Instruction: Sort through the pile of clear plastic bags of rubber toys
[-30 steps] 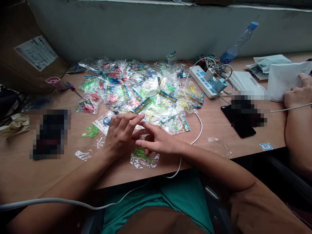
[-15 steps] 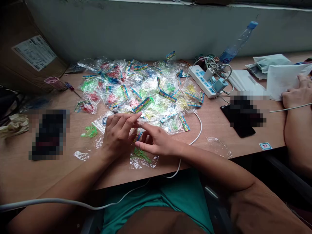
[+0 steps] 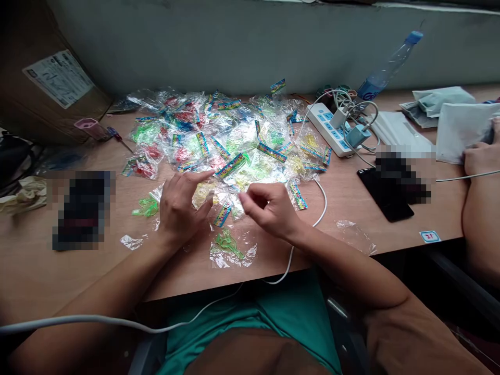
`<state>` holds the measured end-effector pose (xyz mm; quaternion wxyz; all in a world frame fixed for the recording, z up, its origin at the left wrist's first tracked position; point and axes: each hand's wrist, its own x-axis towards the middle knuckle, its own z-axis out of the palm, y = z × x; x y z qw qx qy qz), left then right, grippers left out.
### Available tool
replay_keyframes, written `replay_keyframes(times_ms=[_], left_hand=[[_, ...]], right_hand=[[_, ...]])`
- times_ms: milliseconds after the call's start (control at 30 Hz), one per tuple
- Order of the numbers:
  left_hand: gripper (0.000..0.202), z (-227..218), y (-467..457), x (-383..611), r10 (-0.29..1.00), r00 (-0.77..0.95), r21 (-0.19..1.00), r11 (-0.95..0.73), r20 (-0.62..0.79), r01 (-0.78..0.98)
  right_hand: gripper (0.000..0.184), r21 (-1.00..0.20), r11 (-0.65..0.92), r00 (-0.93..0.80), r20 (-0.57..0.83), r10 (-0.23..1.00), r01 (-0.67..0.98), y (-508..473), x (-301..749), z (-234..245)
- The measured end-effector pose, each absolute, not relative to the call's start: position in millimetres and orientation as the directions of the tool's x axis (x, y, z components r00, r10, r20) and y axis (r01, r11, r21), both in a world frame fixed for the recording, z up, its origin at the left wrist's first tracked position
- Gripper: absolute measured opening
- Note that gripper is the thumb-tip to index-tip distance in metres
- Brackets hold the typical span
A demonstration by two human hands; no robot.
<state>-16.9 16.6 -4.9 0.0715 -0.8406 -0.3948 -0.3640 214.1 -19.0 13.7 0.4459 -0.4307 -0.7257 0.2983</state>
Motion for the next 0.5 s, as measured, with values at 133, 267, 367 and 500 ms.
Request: replay_keyframes(times_ms=[133,267,367,500], left_hand=[[0.045,-6,20,-19,0.664,0.353,0.279,-0.652,0.659,0.705],[0.046,-6,21,-19,0.674,0.342,0.296,-0.645,0.655,0.705],[0.048,-6,21,-18,0.658,0.349,0.284,-0.658,0.667,0.698],[0.049,-7,21,-17,0.655,0.352,0.282,-0.661,0.669,0.695]], right_hand=[[0.041,-0.643,0.343,-0.522,-0.104,0.846,0.685,-18,215,25],[0.044,-0.523,0.412,-0.571,-0.186,0.799,0.746,-23,206,23],[0.043,-0.487,0.468,-0.603,-0.161,0.782,0.737,-26,202,19],[0.035,-0.506,0.548,-0.693,-0.148,0.706,0.666,-25,203,15]])
